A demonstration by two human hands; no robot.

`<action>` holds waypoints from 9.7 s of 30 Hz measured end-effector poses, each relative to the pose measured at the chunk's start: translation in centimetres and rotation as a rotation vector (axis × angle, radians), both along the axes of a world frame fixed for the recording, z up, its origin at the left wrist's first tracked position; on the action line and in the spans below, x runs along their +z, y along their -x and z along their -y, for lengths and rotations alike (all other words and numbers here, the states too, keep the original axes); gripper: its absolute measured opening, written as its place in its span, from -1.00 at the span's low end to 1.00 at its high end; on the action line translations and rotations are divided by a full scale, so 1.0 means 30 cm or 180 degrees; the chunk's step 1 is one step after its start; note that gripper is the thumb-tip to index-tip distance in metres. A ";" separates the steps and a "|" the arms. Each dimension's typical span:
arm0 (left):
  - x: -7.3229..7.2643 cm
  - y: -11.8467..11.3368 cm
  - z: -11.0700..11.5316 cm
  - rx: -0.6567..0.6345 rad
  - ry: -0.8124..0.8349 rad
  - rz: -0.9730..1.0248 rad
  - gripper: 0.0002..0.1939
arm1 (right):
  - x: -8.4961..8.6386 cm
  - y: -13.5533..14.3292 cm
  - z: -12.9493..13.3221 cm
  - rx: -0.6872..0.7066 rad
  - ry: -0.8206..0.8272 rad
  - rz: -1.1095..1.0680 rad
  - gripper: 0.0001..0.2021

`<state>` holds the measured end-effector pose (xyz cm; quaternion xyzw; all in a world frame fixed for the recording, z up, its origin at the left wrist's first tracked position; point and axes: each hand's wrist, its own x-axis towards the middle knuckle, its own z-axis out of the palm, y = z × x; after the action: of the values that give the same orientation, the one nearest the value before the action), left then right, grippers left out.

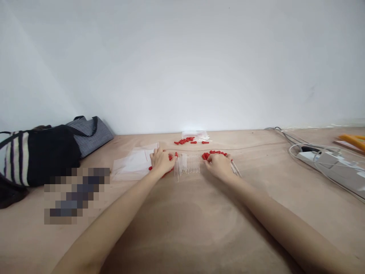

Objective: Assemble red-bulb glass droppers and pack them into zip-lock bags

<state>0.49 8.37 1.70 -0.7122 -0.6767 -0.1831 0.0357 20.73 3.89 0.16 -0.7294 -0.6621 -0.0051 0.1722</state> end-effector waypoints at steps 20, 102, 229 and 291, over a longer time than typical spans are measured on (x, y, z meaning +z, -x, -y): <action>0.036 -0.089 -0.069 -0.0544 0.0031 0.0421 -0.82 | 0.033 0.105 -0.125 -0.0133 0.0908 -0.0200 -0.78; -0.135 -0.027 0.337 -0.2841 -0.0471 0.0716 -0.87 | -0.090 0.024 0.234 0.2647 -0.0633 -0.0566 -0.79; -0.148 -0.023 0.306 -0.1998 0.0769 0.1950 -0.84 | -0.069 -0.005 0.263 0.1879 -0.0642 -0.0784 -0.82; -0.145 -0.034 0.336 -0.2428 0.0252 0.1679 -0.70 | -0.066 0.018 0.251 0.2325 -0.0261 -0.0901 -0.80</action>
<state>1.50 -1.72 -2.65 -0.8402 -0.3589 -0.3321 -0.2346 20.18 -3.65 -1.81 -0.4318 -0.8470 0.1306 0.2813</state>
